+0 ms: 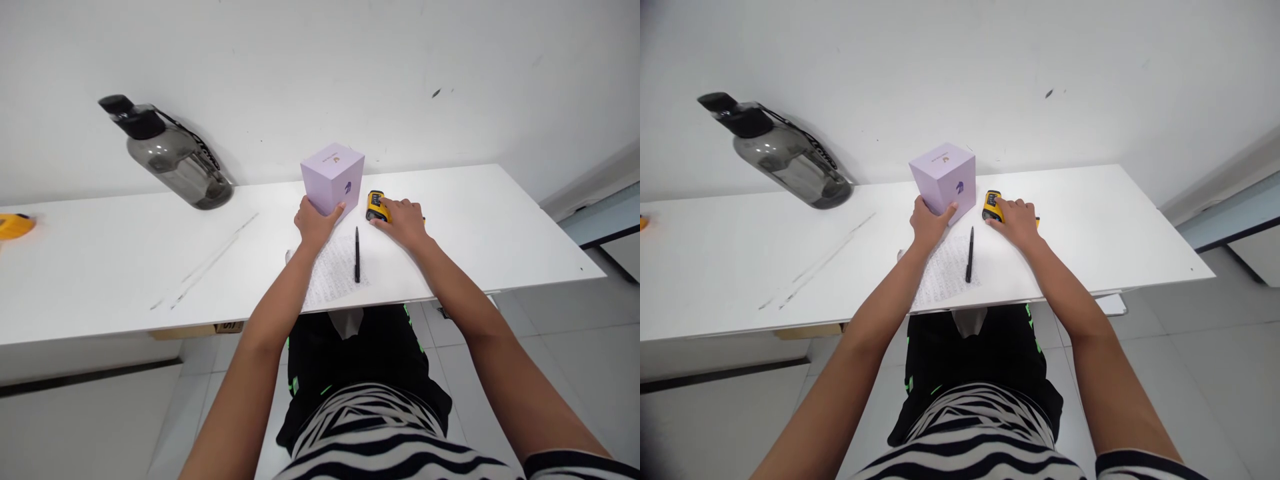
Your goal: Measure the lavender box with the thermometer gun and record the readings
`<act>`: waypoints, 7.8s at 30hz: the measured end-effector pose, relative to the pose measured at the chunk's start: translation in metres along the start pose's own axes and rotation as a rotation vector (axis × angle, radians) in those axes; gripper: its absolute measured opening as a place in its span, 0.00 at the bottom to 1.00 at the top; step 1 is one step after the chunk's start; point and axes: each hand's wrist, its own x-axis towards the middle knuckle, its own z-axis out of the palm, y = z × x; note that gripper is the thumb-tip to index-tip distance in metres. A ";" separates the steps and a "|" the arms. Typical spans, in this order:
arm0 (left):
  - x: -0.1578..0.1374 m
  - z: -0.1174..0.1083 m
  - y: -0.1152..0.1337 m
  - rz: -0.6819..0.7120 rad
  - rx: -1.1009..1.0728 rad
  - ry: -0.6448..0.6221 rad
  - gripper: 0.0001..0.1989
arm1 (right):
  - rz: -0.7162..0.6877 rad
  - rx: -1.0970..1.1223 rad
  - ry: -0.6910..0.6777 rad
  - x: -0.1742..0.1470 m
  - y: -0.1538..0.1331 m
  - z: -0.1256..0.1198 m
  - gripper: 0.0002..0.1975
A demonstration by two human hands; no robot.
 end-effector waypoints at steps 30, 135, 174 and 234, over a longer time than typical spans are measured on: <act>0.004 0.003 -0.003 -0.001 0.017 -0.005 0.36 | -0.172 0.632 0.093 -0.052 -0.016 -0.006 0.37; 0.003 0.001 0.005 0.014 0.111 -0.128 0.49 | -0.129 0.781 -0.365 -0.062 -0.048 -0.014 0.35; 0.006 0.008 -0.003 0.049 0.092 -0.106 0.48 | -0.129 0.772 -0.327 -0.062 -0.048 -0.012 0.35; 0.001 -0.003 0.010 -0.013 0.129 -0.127 0.40 | 0.014 -0.094 0.005 -0.022 0.027 -0.014 0.34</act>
